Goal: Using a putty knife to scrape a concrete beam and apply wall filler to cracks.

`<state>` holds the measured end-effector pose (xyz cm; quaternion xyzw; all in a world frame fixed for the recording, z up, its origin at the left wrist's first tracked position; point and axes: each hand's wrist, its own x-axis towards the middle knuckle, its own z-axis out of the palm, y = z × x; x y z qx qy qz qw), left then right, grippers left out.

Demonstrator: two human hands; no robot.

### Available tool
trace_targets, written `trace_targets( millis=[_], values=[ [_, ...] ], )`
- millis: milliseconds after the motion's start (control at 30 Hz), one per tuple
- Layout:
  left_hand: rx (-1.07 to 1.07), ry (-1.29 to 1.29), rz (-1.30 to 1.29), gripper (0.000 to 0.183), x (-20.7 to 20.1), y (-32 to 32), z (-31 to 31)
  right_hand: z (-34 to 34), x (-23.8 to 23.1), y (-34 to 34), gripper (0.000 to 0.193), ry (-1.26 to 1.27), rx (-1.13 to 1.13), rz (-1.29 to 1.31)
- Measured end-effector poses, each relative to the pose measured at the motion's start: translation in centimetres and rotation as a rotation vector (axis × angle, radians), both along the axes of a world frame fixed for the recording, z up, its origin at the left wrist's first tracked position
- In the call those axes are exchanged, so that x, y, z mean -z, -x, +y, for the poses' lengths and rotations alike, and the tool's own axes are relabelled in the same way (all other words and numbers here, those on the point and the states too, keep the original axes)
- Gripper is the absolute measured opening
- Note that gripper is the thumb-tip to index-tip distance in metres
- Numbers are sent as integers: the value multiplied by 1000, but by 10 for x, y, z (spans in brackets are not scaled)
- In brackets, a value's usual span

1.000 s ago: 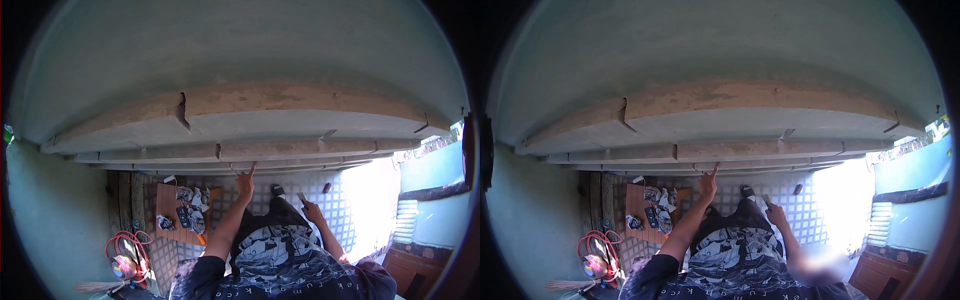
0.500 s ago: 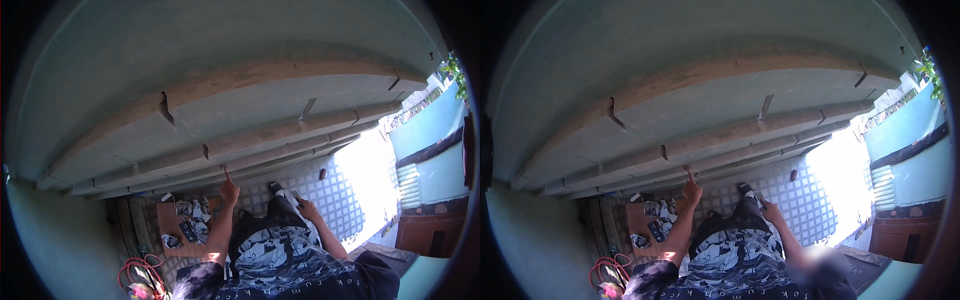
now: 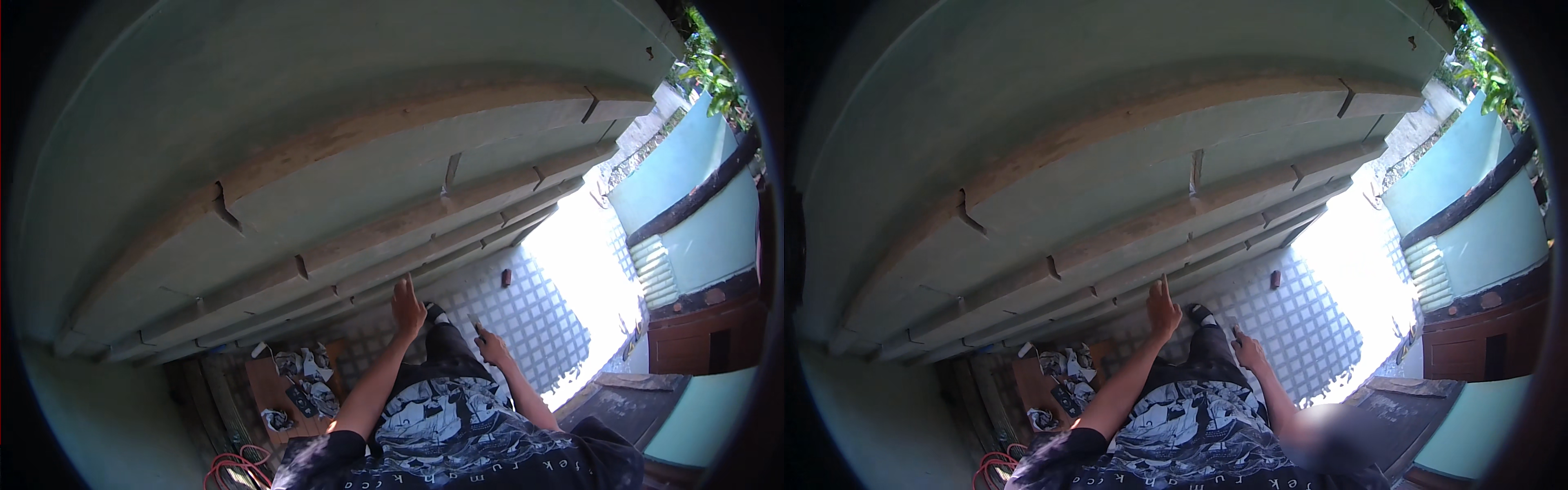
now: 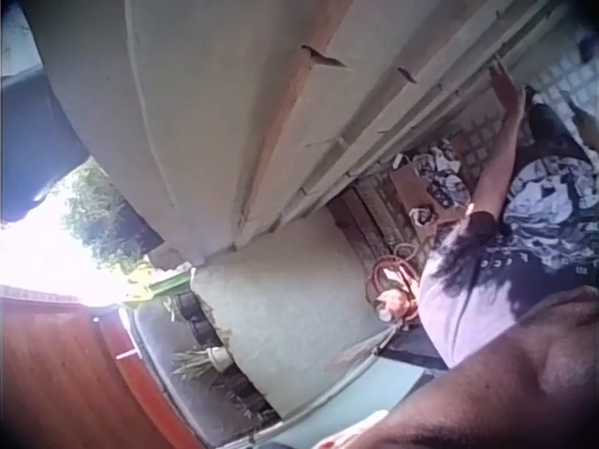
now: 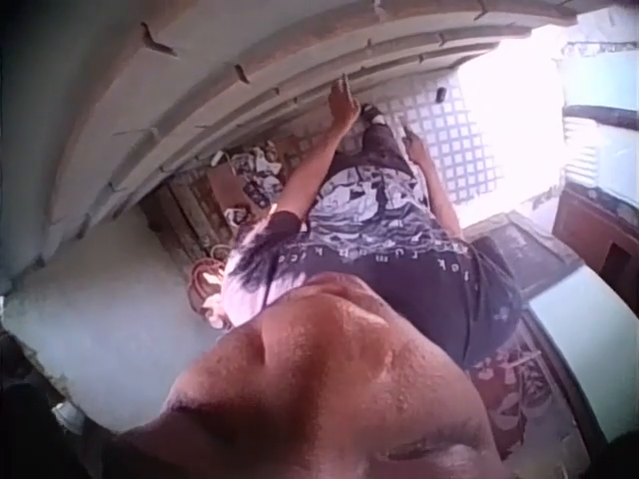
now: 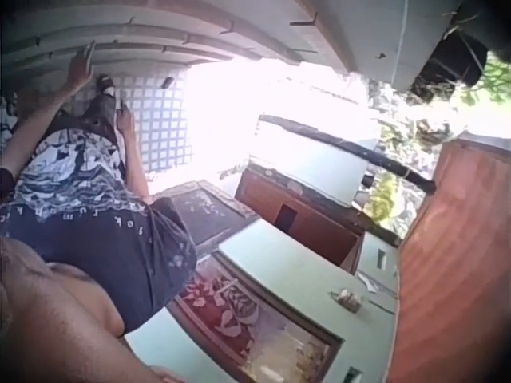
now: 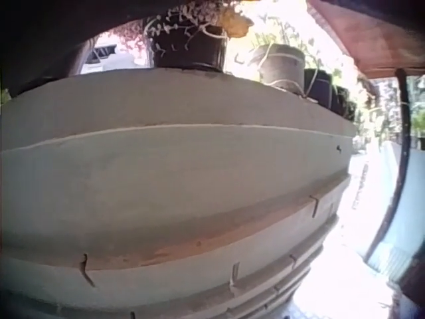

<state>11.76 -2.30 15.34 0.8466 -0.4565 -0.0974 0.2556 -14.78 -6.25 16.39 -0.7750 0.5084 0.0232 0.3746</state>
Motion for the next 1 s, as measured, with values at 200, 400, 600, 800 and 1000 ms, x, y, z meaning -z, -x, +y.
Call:
trace_targets(
  millis=[200, 400, 600, 800, 1000],
  values=[
    [350, 2, -254, 84, -6, -5, -54, -8, -38, -6, 57, -288, 162, -57],
    [232, -147, -327, 73, 9, -34, -41, -34, -46, -9, 62, -354, 52, -56],
    [-135, -301, -332, 56, 33, -55, 34, -77, -3, -33, 64, -113, -288, -114],
    [-617, -277, -35, 48, 51, -31, 72, -102, -35, -127, 49, -269, -490, -238],
    [-556, -123, 260, 46, 84, -15, 90, -93, -29, -211, 33, -146, -837, -407]
  ],
)
